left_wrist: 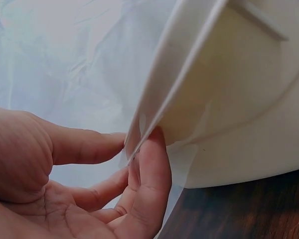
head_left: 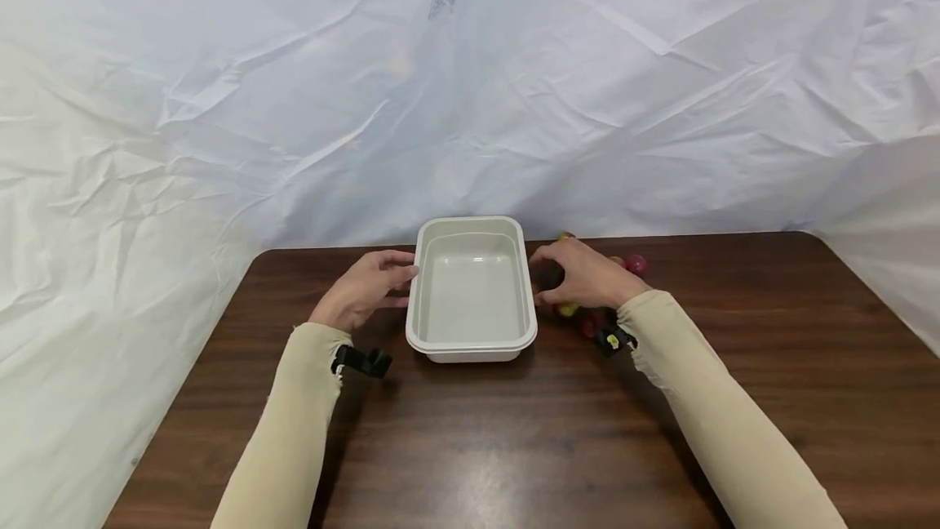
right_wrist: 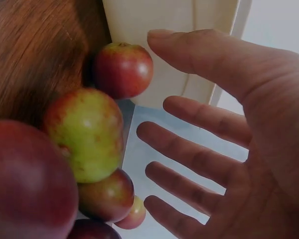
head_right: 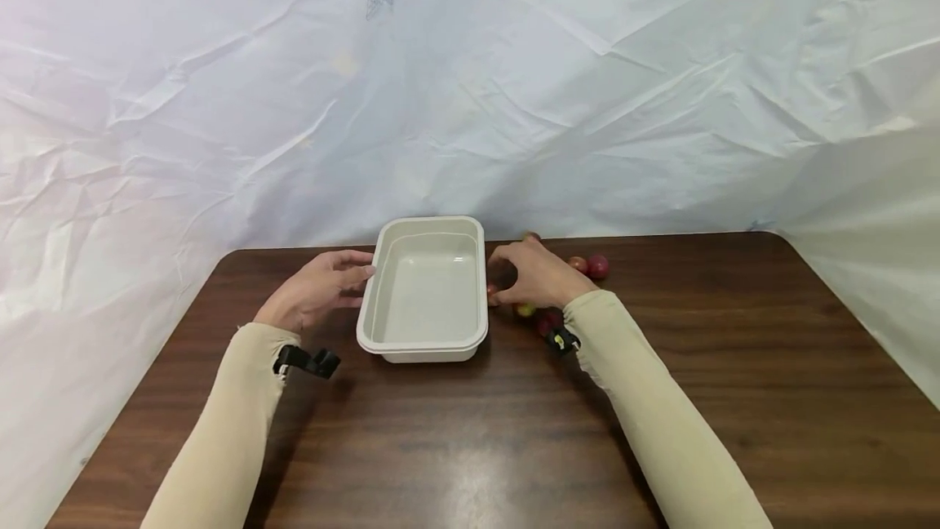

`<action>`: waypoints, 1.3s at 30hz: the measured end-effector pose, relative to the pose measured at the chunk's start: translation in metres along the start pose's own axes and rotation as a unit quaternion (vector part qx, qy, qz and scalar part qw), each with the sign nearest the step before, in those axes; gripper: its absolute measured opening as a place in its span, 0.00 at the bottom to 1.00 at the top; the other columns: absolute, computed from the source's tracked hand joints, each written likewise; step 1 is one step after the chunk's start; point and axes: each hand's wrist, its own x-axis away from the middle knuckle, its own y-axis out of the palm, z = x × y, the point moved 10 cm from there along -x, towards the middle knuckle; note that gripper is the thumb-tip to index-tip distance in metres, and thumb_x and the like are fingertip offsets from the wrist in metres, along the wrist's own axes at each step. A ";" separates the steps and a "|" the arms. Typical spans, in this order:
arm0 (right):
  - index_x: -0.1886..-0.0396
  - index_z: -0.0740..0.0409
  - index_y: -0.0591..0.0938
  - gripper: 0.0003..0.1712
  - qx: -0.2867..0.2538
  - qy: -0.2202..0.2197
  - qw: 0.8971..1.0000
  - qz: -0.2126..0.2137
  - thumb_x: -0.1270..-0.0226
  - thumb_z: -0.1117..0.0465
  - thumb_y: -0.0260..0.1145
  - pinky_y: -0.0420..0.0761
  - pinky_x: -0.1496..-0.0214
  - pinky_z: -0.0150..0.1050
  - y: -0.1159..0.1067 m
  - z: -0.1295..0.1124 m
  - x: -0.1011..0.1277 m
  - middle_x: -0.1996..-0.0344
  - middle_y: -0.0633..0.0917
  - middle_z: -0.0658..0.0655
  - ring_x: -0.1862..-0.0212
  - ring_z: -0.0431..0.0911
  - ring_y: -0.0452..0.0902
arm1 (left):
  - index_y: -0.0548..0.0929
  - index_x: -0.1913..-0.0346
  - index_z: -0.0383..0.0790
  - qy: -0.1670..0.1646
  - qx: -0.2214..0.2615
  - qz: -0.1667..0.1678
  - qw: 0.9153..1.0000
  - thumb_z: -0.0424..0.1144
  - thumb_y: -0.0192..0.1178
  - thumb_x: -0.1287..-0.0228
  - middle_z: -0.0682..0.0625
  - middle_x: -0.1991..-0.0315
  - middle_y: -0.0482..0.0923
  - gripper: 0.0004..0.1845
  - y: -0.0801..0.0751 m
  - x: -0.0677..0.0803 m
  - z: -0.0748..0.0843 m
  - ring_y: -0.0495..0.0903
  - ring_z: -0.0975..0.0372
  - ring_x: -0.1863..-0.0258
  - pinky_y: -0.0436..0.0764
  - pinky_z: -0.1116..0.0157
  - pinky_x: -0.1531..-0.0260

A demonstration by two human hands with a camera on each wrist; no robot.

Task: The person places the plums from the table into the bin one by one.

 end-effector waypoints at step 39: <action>0.48 0.51 0.85 0.17 -0.001 0.015 1.000 0.004 0.36 0.58 0.74 0.80 0.47 0.49 -0.008 0.016 0.012 0.55 0.86 0.52 0.52 0.52 0.80 | 0.70 0.30 0.35 0.012 0.016 -0.020 1.000 0.40 0.54 0.20 0.36 0.39 0.75 0.22 0.010 0.002 0.003 0.81 0.54 0.50 0.88 0.58 0.51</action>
